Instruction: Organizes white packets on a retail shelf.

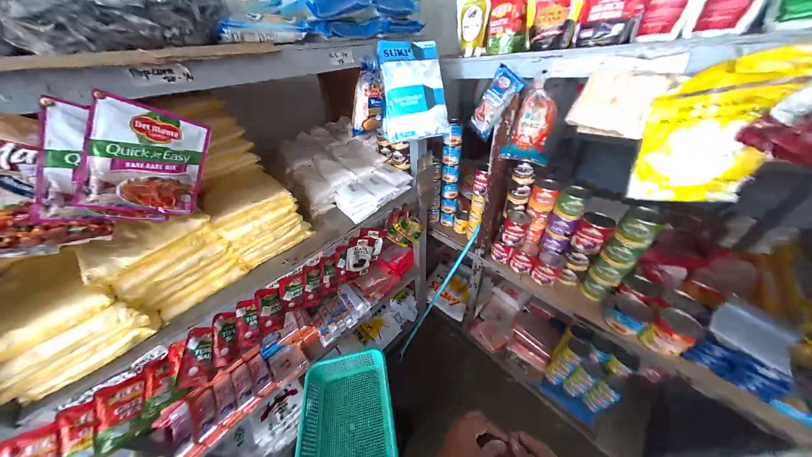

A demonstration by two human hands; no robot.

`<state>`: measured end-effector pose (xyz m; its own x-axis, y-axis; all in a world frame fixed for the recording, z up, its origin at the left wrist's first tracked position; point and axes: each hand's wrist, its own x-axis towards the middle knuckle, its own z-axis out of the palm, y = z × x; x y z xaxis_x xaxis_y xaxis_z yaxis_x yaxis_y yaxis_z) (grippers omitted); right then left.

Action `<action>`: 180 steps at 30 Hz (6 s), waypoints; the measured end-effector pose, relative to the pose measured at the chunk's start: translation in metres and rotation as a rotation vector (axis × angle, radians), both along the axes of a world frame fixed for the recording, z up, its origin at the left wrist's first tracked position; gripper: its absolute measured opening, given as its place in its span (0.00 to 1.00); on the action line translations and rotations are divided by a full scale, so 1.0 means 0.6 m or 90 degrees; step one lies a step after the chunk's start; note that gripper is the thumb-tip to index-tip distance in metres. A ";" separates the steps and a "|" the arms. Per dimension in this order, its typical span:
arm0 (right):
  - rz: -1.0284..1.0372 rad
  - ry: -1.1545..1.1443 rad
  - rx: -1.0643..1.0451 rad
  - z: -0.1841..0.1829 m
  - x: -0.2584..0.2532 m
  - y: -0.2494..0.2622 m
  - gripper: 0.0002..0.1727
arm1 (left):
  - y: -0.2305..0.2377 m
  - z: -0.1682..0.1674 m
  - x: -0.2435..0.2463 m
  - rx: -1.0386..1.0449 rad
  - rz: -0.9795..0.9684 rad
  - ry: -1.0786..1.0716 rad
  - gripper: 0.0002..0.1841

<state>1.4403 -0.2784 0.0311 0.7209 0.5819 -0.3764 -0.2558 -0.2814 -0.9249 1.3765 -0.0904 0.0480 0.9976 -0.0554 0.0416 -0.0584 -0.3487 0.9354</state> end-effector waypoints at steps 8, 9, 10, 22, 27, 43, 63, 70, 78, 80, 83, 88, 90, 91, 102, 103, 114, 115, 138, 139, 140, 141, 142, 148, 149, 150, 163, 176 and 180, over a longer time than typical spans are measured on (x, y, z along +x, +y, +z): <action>0.183 -0.027 -0.056 0.033 0.252 0.119 0.15 | 0.213 0.040 0.110 0.168 0.406 -0.121 0.10; 0.198 -0.042 -0.039 0.039 0.272 0.146 0.13 | 0.257 0.060 0.123 0.195 0.474 -0.137 0.10; 0.215 -0.060 -0.019 0.042 0.291 0.171 0.12 | 0.298 0.088 0.136 0.215 0.541 -0.150 0.10; 0.466 -0.196 -0.097 0.152 0.464 0.294 0.18 | 0.657 0.419 0.444 0.414 0.741 -0.233 0.14; 0.370 -0.206 -0.028 0.175 0.550 0.300 0.18 | 0.747 0.474 0.558 0.462 0.812 -0.189 0.14; 0.370 -0.231 0.044 0.219 0.744 0.409 0.18 | 0.863 0.525 0.641 0.442 0.855 0.108 0.16; 0.393 -0.842 -0.093 0.491 0.607 1.013 0.53 | 0.637 0.324 0.410 0.327 0.933 -0.453 0.12; 0.380 -0.808 -0.160 0.491 0.612 1.092 0.60 | 0.594 0.244 0.340 0.298 0.979 -0.516 0.13; 0.379 -0.818 -0.168 0.482 0.623 1.110 0.59 | 0.583 0.200 0.366 0.256 0.907 -0.489 0.12; 0.375 -0.818 -0.170 0.480 0.624 1.113 0.59 | 0.583 0.194 0.371 0.246 0.901 -0.465 0.11; 0.376 -0.813 -0.189 0.482 0.623 1.114 0.59 | 0.587 0.187 0.382 0.225 0.889 -0.453 0.11; 0.383 -0.817 -0.217 0.487 0.619 1.112 0.57 | 0.593 0.182 0.400 0.187 0.872 -0.447 0.10; 0.385 -0.827 -0.233 0.486 0.620 1.114 0.56 | 0.595 0.177 0.407 0.178 0.869 -0.448 0.09; 0.388 -0.829 -0.239 0.487 0.620 1.114 0.56 | 0.596 0.174 0.409 0.177 0.866 -0.450 0.09; 0.391 -0.856 -0.250 0.481 0.624 1.120 0.56 | 0.641 0.210 0.431 0.200 0.903 -0.490 0.11; 0.394 -0.862 -0.251 0.481 0.625 1.119 0.56 | 0.656 0.226 0.440 0.206 0.907 -0.483 0.12; 0.421 -0.850 -0.187 0.486 0.633 1.108 0.56 | 0.791 0.357 0.547 -0.081 1.031 -0.323 0.15; 0.425 -0.850 -0.191 0.488 0.632 1.107 0.56 | 0.792 0.361 0.549 -0.085 1.036 -0.318 0.15; 0.463 -0.880 -0.254 0.500 0.632 1.119 0.53 | 0.803 0.361 0.559 -0.061 1.036 -0.301 0.14; 0.461 -0.878 -0.249 0.499 0.633 1.120 0.53 | 0.803 0.361 0.559 -0.061 1.035 -0.302 0.14; 0.462 -0.876 -0.252 0.500 0.633 1.121 0.53 | 0.803 0.361 0.559 -0.065 1.035 -0.306 0.14; 0.466 -0.873 -0.260 0.500 0.633 1.122 0.53 | 0.803 0.360 0.559 -0.068 1.034 -0.309 0.14; 0.469 -0.873 -0.265 0.501 0.633 1.123 0.53 | 0.803 0.360 0.560 -0.071 1.034 -0.314 0.14; 0.480 -0.879 -0.284 0.504 0.632 1.125 0.52 | 0.805 0.356 0.560 -0.086 1.031 -0.336 0.13; 0.479 -0.880 -0.286 0.504 0.632 1.126 0.53 | 0.805 0.356 0.560 -0.089 1.030 -0.337 0.13; 0.480 -0.882 -0.291 0.504 0.632 1.126 0.53 | 0.805 0.355 0.560 -0.091 1.029 -0.336 0.13; 0.475 -0.853 -0.121 0.492 0.648 1.101 0.47 | 0.800 0.349 0.560 -0.101 1.020 -0.364 0.15; 0.342 -0.918 -0.146 0.452 0.739 1.025 0.44 | 0.805 0.353 0.566 -0.049 1.000 -0.435 0.13; 0.361 -0.881 -0.189 0.455 0.747 1.044 0.46 | 0.802 0.356 0.570 0.012 0.986 -0.458 0.13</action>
<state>1.8883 0.3479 0.3042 0.3084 0.9215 0.2362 0.9385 -0.2542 -0.2336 1.7186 0.3907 0.2613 -0.1028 0.8687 0.4846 -0.0573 -0.4915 0.8690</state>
